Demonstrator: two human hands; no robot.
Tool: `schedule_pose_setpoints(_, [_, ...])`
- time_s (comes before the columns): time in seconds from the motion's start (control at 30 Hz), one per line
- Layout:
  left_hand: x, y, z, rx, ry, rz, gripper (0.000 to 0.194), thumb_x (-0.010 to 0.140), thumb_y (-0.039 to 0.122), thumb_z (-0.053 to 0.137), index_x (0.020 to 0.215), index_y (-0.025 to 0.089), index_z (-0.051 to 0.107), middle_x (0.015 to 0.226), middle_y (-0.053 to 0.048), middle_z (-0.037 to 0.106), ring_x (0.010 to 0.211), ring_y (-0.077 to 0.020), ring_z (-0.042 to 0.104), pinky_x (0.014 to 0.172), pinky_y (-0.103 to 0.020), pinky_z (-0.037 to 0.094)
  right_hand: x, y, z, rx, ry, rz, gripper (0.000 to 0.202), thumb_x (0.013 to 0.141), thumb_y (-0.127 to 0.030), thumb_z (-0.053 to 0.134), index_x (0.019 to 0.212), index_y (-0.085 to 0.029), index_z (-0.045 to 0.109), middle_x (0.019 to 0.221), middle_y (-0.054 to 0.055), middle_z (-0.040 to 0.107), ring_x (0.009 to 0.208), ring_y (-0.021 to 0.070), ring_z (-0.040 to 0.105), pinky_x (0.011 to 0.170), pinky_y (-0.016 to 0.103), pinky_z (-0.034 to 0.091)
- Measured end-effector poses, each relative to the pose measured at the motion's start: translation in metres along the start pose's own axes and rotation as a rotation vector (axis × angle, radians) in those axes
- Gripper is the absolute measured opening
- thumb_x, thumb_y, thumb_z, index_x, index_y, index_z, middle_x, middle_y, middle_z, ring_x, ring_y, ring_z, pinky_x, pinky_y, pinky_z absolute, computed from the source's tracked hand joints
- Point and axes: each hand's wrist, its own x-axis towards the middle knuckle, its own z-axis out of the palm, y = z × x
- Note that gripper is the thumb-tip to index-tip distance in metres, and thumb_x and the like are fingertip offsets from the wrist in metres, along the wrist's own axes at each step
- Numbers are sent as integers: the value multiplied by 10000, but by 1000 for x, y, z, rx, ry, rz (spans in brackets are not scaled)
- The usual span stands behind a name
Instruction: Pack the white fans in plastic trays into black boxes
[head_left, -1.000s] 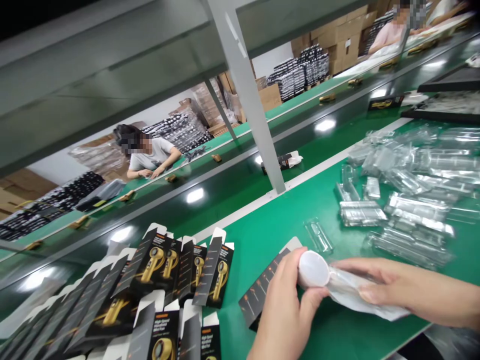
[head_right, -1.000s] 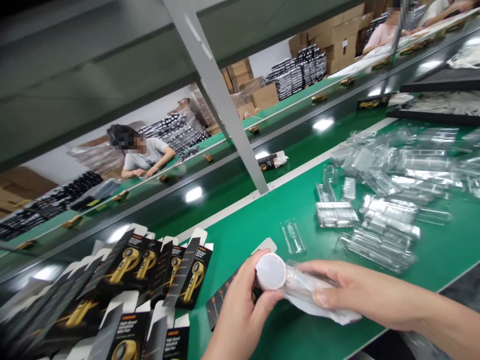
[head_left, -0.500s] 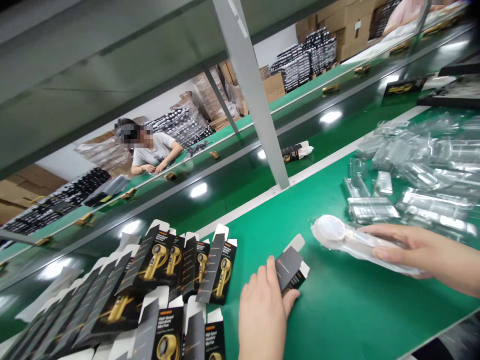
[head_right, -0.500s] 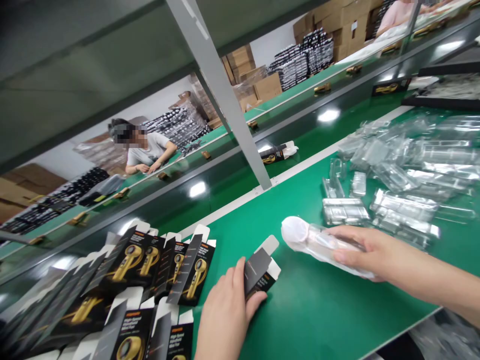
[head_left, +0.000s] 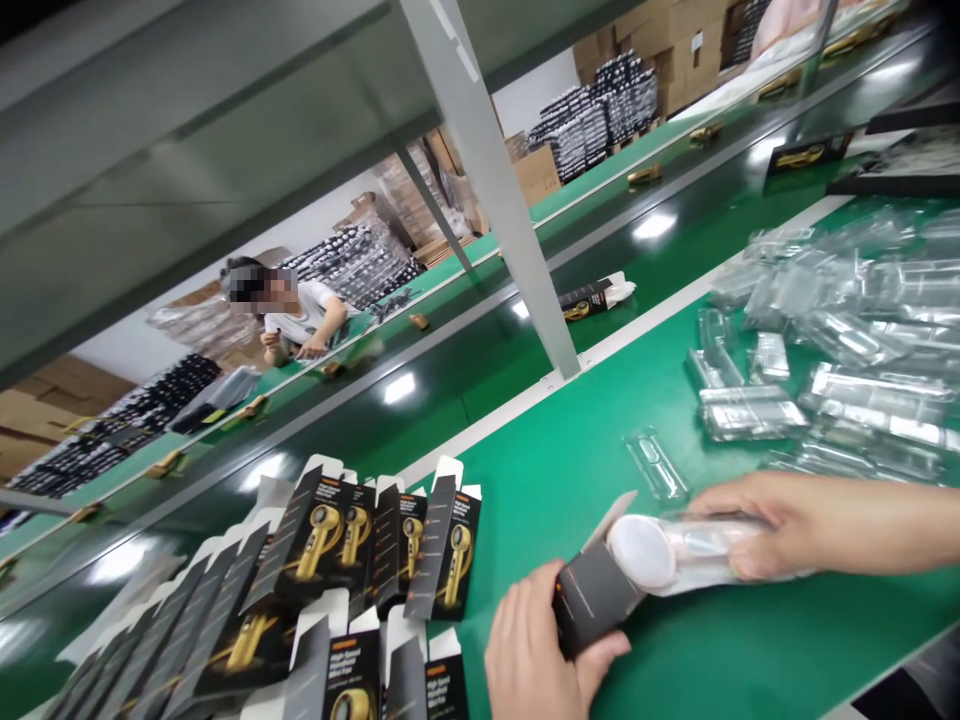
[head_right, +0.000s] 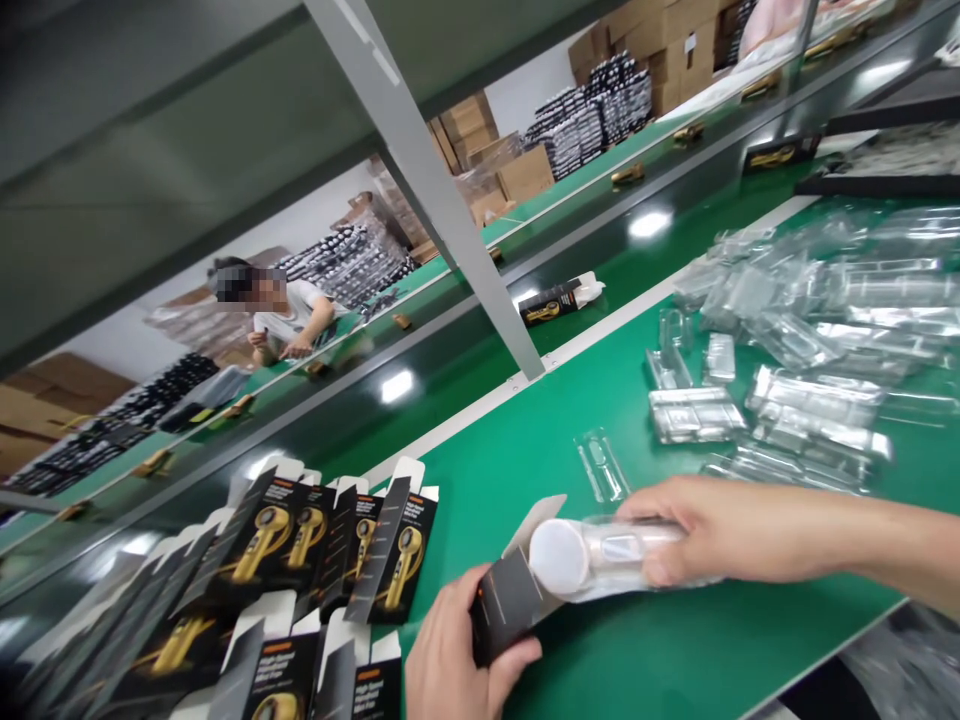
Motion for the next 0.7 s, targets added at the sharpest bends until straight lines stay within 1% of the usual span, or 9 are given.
schedule_pose_setpoints(0.07, [-2,4,1,-37,-5,62,679,758,746,340,1104,185,503,870,-65,673,746,-198,639,671,-314,484,-2,-7,-3,-118,-101,33,169,784,-308,620,931,-236,661,776,-1,588,665,151,474,564,250,309])
schedule_pose_setpoints(0.13, [-2,9,1,-57,-34,167,689,772,746,298,1103,181,511,850,-61,671,718,-204,626,671,-334,468,-2,-12,0,-246,-117,82,120,748,-243,623,864,-238,652,735,-22,585,642,145,487,543,243,304])
schedule_pose_setpoints(0.2, [-2,13,0,-58,-60,259,678,808,718,261,1113,169,518,854,-67,670,719,-213,619,682,-352,452,1,-14,11,-311,-130,98,79,717,-206,617,791,-225,641,671,-38,566,603,136,488,507,233,289])
schedule_pose_setpoints(0.27, [-1,16,-1,-50,-64,292,675,829,695,253,1130,152,518,877,-83,669,745,-221,617,698,-359,441,7,-14,25,-297,-120,65,72,711,-214,624,782,-221,634,653,-44,568,581,132,494,481,226,283])
schedule_pose_setpoints(0.43, [1,18,-2,-54,-44,254,661,832,678,299,1145,135,507,889,-94,662,756,-217,608,709,-351,437,21,-8,50,-318,86,-51,163,720,-250,656,877,-224,617,831,-9,638,733,174,584,576,229,377])
schedule_pose_setpoints(0.5, [1,20,0,-49,-51,236,647,821,683,330,1130,145,513,880,-86,662,731,-214,603,690,-354,439,25,-5,53,-331,117,-55,144,706,-220,652,844,-211,613,812,-7,635,722,171,586,570,226,377])
schedule_pose_setpoints(0.57, [1,21,2,-41,-56,205,646,810,691,345,1126,155,514,865,-78,661,709,-213,597,674,-363,441,28,-3,52,-285,93,-52,152,690,-216,674,834,-202,628,785,-16,644,697,160,582,550,214,370])
schedule_pose_setpoints(0.63, [5,20,2,-64,-42,169,645,808,690,346,1149,165,502,890,-74,665,769,-222,611,775,-402,453,31,-4,47,-142,43,-46,190,671,-241,723,841,-194,655,762,-25,654,677,143,569,546,198,373])
schedule_pose_setpoints(0.7, [13,16,-2,-111,11,112,695,798,711,321,1221,176,455,1016,-97,656,977,-266,596,980,-490,376,39,-11,35,44,33,-43,234,648,-264,773,847,-183,679,737,-27,651,637,118,542,533,186,376])
